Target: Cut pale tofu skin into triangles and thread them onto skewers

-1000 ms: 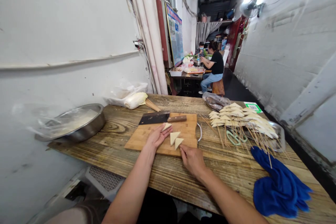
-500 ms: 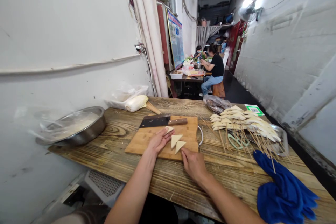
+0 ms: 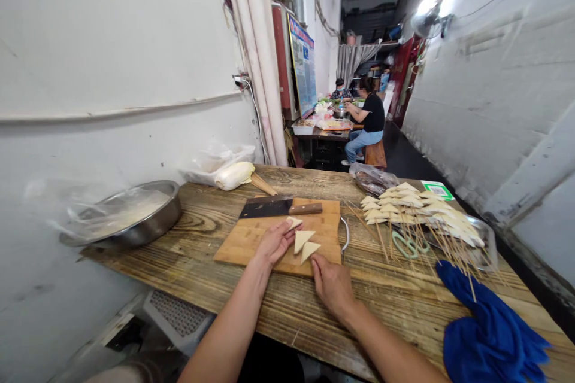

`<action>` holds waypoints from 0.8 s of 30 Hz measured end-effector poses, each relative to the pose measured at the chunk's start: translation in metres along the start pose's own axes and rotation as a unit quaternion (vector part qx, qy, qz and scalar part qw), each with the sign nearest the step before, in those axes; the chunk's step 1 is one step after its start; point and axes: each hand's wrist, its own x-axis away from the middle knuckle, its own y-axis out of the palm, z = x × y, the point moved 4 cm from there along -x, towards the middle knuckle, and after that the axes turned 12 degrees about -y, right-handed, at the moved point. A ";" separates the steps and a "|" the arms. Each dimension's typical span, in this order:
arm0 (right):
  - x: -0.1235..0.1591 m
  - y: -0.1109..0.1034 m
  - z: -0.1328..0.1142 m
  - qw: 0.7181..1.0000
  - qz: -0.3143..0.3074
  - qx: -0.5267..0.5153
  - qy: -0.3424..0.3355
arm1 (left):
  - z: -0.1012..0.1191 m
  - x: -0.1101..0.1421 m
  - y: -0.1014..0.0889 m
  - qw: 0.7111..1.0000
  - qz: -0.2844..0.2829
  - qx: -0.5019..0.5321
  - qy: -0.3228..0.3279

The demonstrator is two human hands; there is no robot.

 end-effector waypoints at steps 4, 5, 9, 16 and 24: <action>0.000 0.002 -0.001 1.000 0.004 0.018 -0.004 | 0.001 0.003 0.004 1.000 -0.003 0.002 0.000; 0.000 0.002 -0.001 1.000 0.005 0.022 -0.004 | 0.001 0.003 0.005 1.000 -0.003 0.004 0.000; -0.002 0.002 -0.003 0.999 0.008 0.041 0.005 | 0.001 0.005 0.006 1.000 0.002 0.001 -0.001; -0.007 0.004 -0.003 0.999 0.004 0.037 0.013 | -0.003 0.006 0.012 1.000 -0.002 -0.026 -0.008; -0.007 0.002 0.007 0.996 0.051 -0.060 0.051 | 0.009 0.004 -0.003 0.990 0.092 -0.013 0.110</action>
